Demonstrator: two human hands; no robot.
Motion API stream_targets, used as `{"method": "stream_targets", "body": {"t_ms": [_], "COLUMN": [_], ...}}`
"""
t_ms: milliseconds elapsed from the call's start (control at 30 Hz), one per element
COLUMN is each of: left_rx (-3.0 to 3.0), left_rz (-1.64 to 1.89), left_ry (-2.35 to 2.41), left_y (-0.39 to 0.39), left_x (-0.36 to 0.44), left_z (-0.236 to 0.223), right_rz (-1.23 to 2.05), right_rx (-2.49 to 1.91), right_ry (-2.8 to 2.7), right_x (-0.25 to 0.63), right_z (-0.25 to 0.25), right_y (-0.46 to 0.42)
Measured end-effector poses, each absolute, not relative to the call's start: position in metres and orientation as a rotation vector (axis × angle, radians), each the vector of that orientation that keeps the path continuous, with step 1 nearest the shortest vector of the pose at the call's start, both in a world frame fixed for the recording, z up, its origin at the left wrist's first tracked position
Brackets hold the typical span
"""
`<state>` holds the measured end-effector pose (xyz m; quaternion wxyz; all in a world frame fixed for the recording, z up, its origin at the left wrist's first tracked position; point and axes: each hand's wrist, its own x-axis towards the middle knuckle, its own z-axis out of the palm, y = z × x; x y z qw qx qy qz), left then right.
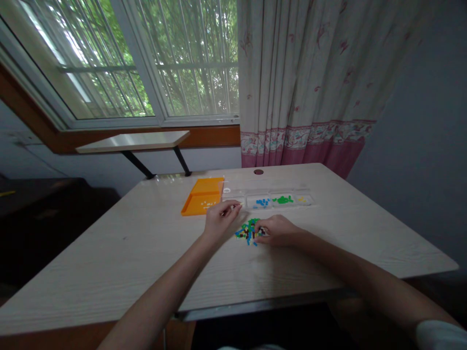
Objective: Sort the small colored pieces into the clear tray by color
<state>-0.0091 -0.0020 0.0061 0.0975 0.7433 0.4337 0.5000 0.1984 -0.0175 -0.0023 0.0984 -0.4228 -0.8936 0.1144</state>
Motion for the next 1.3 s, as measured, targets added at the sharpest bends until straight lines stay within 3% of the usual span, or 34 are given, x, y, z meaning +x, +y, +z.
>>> {"method": "stream_targets", "body": {"t_ms": [567, 1000, 1167, 1300], "left_rx": [2.265, 1.922, 1.845, 1.995], "left_rz": [1.467, 0.793, 0.614, 0.752], "left_ry": [1.249, 2.374, 2.499, 2.366], "left_y": [-0.004, 0.045, 0.051, 0.049], "left_x": [-0.007, -0.081, -0.090, -0.085], "left_z": [0.005, 0.008, 0.001, 0.003], "right_rz": [0.267, 0.269, 0.316, 0.390], "right_rx": [-1.242, -1.214, -1.189, -1.143], "right_ry": [-2.701, -2.682, -2.632, -2.494], "right_x": [0.199, 0.199, 0.199, 0.200], "right_z": [-0.004, -0.005, -0.006, -0.008], "right_y": [-0.016, -0.015, -0.015, -0.015]}}
